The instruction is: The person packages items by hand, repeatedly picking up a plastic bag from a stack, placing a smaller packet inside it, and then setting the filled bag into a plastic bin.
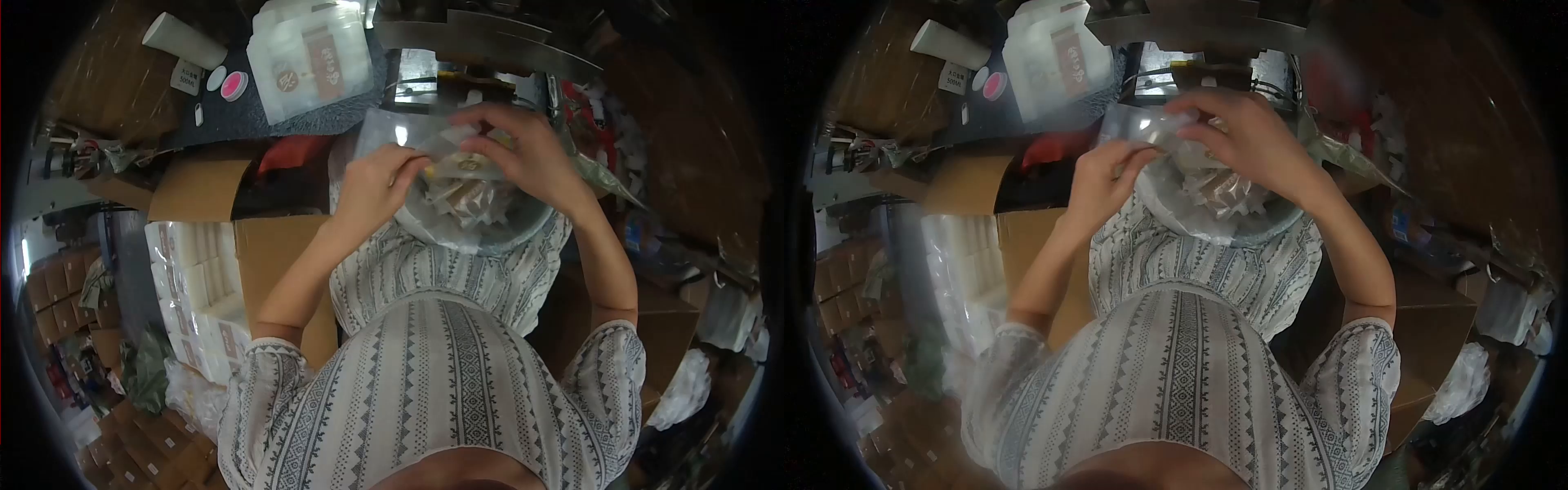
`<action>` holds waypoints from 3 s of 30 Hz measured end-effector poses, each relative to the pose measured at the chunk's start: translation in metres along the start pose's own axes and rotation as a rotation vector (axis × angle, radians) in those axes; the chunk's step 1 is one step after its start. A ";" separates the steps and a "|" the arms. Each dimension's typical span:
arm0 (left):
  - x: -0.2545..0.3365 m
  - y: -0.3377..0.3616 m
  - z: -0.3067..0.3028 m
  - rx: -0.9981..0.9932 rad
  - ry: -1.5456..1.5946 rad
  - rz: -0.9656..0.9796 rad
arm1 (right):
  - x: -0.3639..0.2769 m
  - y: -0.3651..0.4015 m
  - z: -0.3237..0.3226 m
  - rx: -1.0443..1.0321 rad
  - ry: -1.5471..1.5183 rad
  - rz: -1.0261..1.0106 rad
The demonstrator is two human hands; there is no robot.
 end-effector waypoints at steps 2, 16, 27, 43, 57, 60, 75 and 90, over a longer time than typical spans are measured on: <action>0.002 -0.012 0.023 -0.194 0.355 -0.175 | 0.016 0.006 -0.010 0.347 -0.166 0.102; -0.044 -0.073 0.007 0.437 0.157 -0.135 | 0.129 0.056 -0.089 0.484 0.672 0.327; -0.068 0.003 -0.036 0.351 -0.344 -0.182 | 0.041 0.042 -0.063 0.437 0.045 0.337; -0.008 -0.035 0.061 -0.255 0.808 -0.536 | 0.029 0.028 -0.039 0.360 0.019 0.227; -0.096 -0.042 0.011 0.440 -0.497 0.047 | 0.129 0.054 -0.081 0.517 0.605 0.173; -0.089 -0.022 0.009 0.251 -0.636 0.084 | 0.130 0.050 -0.083 0.507 0.604 0.368; -0.080 -0.014 -0.014 0.316 -0.498 0.071 | 0.140 0.038 -0.088 0.530 0.686 0.494; -0.002 0.001 -0.019 0.308 -0.117 -0.013 | 0.022 0.034 -0.039 0.498 -0.349 0.241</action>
Point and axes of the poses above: each hand's wrist, its own y-axis away from the middle knuckle, its own z-axis out of the palm, x = y × z, the point moved 3 cm from there along -y, towards the middle knuckle, and after that the axes turned 5 degrees about x, right-handed, at the moved point
